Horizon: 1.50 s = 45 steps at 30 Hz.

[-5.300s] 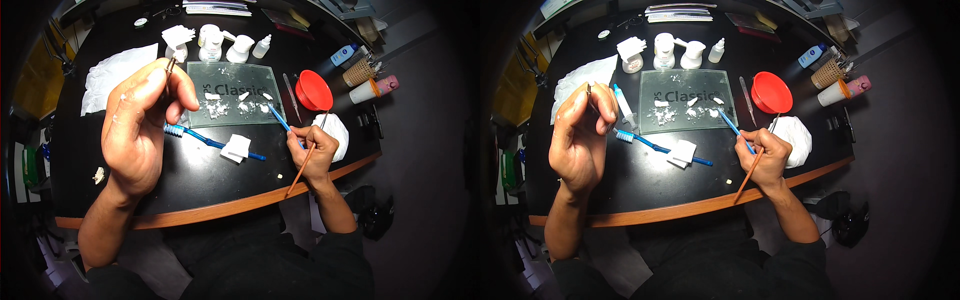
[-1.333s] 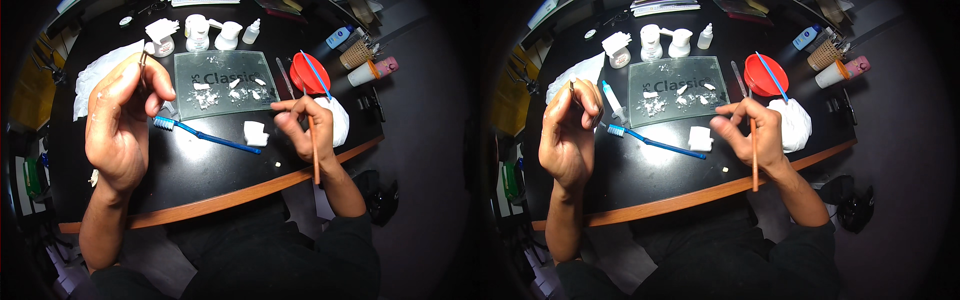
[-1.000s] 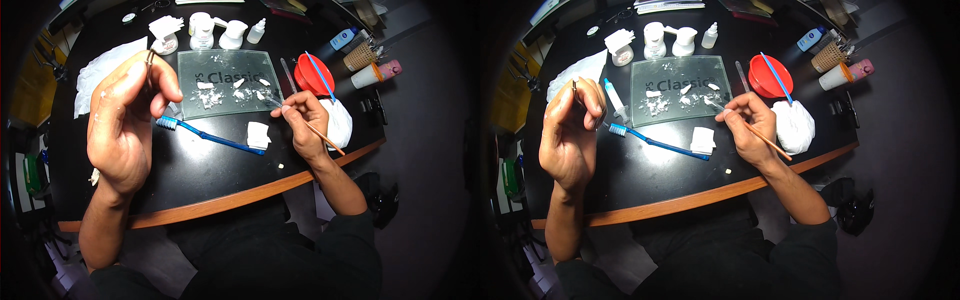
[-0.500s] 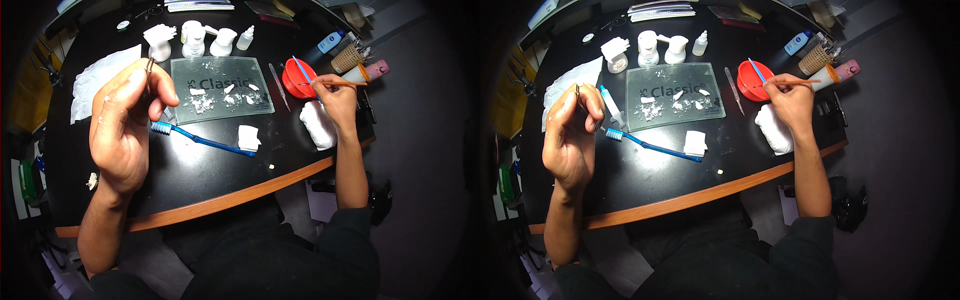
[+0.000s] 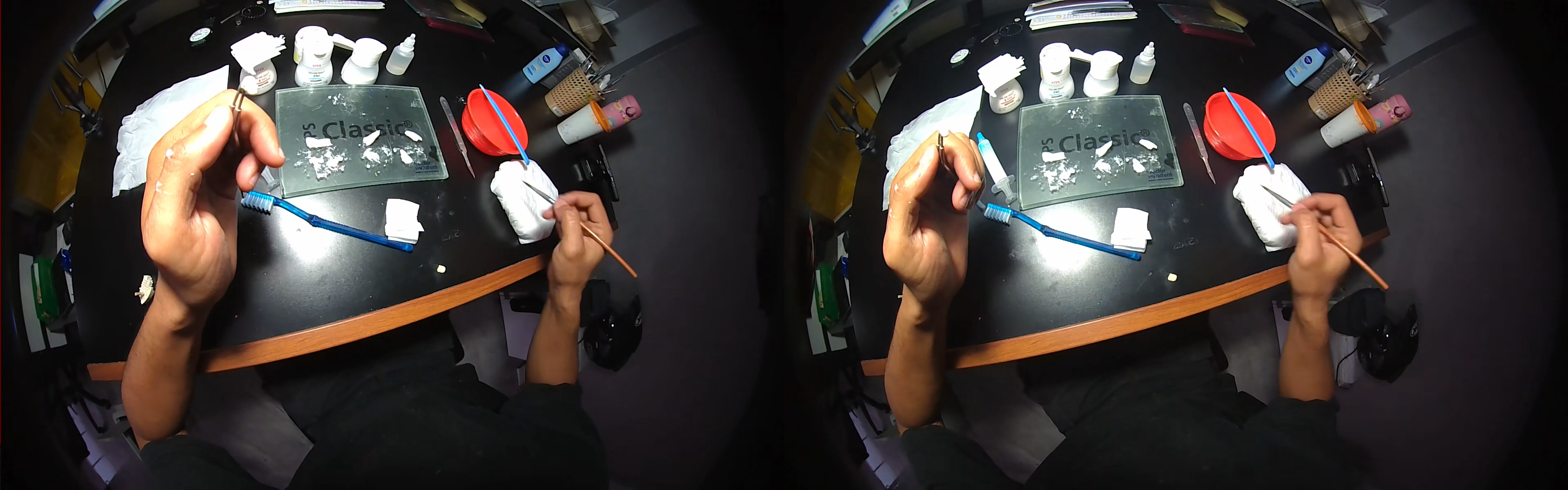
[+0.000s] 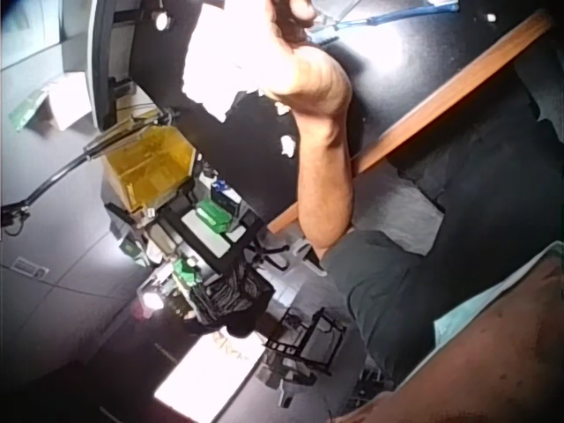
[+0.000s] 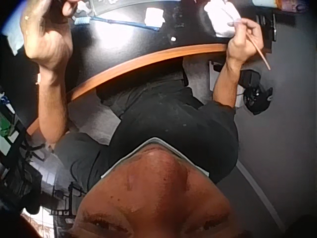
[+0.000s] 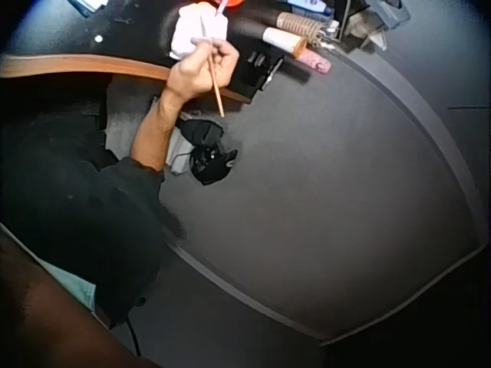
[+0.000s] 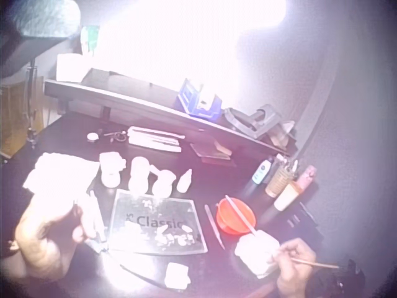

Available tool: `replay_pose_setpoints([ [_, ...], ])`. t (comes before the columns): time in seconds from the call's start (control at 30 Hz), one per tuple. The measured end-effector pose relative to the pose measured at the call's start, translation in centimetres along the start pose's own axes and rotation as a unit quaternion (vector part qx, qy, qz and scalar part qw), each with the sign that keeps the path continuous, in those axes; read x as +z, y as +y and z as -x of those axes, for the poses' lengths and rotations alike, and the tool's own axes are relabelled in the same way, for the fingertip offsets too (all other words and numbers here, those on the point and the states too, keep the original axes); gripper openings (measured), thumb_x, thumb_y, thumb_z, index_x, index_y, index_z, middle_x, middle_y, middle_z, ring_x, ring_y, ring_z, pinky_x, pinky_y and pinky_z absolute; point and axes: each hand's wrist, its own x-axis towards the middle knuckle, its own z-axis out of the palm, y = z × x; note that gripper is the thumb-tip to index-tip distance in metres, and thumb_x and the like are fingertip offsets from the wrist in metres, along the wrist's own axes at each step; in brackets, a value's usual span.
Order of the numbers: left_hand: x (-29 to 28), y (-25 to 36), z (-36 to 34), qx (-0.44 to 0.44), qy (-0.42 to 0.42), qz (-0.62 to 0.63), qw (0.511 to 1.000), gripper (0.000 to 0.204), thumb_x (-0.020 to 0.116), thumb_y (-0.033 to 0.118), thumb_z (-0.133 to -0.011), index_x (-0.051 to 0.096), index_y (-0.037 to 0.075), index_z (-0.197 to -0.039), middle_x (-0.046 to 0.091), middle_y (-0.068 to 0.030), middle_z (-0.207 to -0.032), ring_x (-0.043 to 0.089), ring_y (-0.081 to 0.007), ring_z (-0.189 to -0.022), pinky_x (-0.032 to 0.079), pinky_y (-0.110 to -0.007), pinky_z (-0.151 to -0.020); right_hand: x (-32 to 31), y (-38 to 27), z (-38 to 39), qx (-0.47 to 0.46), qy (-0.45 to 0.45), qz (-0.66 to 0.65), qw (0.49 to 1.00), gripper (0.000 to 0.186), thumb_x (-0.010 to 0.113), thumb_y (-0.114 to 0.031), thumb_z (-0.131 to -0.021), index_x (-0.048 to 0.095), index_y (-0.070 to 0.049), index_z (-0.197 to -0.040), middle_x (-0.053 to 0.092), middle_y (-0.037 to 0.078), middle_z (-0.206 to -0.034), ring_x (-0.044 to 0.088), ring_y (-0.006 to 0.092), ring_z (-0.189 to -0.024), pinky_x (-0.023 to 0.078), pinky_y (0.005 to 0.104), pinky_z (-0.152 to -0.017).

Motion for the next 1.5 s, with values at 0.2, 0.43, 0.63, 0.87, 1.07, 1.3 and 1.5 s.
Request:
replay_pose_setpoints([
  [0.2, -0.4, 0.1, 0.1, -0.004, 0.013, -0.003, 1.000, 0.042, 0.037, 0.024, -0.101, 0.060, -0.006, -0.085, 0.060, -0.0110, -0.082, 0.045, -0.0116, -0.072, 0.037, -0.027, -0.071, 8.1, -0.8, 0.5, 0.069, -0.214, -0.168, 0.960, 0.012, 0.068, -0.003, -0.093, 0.066, 0.005, -0.102, 0.074, 0.010, -0.085, 0.062, 0.0057, -0.067, 0.046, 0.0184, -0.059],
  [0.43, -0.1, -0.1, 0.1, 0.005, -0.001, -0.029, 1.000, 0.042, 0.036, 0.026, -0.100, 0.059, -0.006, -0.083, 0.061, -0.0118, -0.079, 0.045, -0.0118, -0.070, 0.037, -0.027, -0.069, 10.8, 1.2, 0.7, 0.058, -0.188, -0.170, 0.966, 0.003, 0.064, 0.003, -0.092, 0.063, 0.004, -0.094, 0.070, 0.009, -0.080, 0.068, 0.0097, -0.075, 0.053, 0.0213, -0.068],
  [0.63, 0.9, 0.0, 0.8, -0.043, 0.029, -0.021, 0.998, 0.040, 0.032, 0.023, -0.102, 0.052, -0.001, -0.077, 0.043, -0.0058, -0.071, 0.039, -0.0140, -0.070, 0.031, -0.030, -0.068, 10.7, 1.2, 1.1, 0.054, -0.184, -0.127, 0.973, 0.002, 0.064, 0.004, -0.091, 0.063, 0.003, -0.093, 0.069, 0.008, -0.075, 0.067, 0.0083, -0.071, 0.051, 0.0195, -0.064],
  [0.87, 0.8, 0.5, 0.8, -0.052, 0.020, -0.020, 0.998, 0.040, 0.031, 0.023, -0.102, 0.052, -0.001, -0.077, 0.042, -0.0054, -0.071, 0.038, -0.0145, -0.070, 0.031, -0.029, -0.069, 11.0, 1.2, 1.2, 0.044, -0.186, -0.138, 0.972, 0.002, 0.064, 0.004, -0.091, 0.063, 0.003, -0.093, 0.070, 0.008, -0.076, 0.067, 0.0078, -0.071, 0.051, 0.0191, -0.064],
  [1.07, 1.2, 0.1, 0.9, -0.057, 0.025, -0.013, 0.998, 0.041, 0.031, 0.024, -0.102, 0.053, -0.001, -0.077, 0.041, -0.0054, -0.070, 0.038, -0.0145, -0.071, 0.031, -0.030, -0.069, 10.7, 1.8, 1.1, 0.026, -0.190, -0.126, 0.973, 0.002, 0.065, 0.004, -0.091, 0.063, 0.003, -0.093, 0.071, 0.009, -0.077, 0.067, 0.0077, -0.071, 0.051, 0.0192, -0.064],
  [1.3, 1.0, 0.3, 0.8, -0.053, 0.025, -0.031, 0.998, 0.040, 0.032, 0.023, -0.102, 0.053, -0.001, -0.077, 0.042, -0.0056, -0.070, 0.039, -0.0145, -0.070, 0.032, -0.030, -0.069, 11.4, 1.5, 1.2, 0.029, -0.189, -0.140, 0.972, 0.003, 0.066, 0.005, -0.091, 0.064, 0.004, -0.093, 0.072, 0.009, -0.080, 0.067, 0.0069, -0.071, 0.051, 0.0182, -0.063],
  [1.5, 1.4, 0.2, 0.3, -0.062, 0.032, -0.017, 0.997, 0.041, 0.034, 0.026, -0.102, 0.054, -0.001, -0.078, 0.042, -0.0047, -0.070, 0.040, -0.0132, -0.070, 0.031, -0.029, -0.068, 11.2, 1.7, 0.8, 0.024, -0.182, -0.145, 0.972, 0.005, 0.066, 0.005, -0.091, 0.063, 0.004, -0.095, 0.072, 0.009, -0.081, 0.066, 0.0059, -0.071, 0.051, 0.0178, -0.063],
])
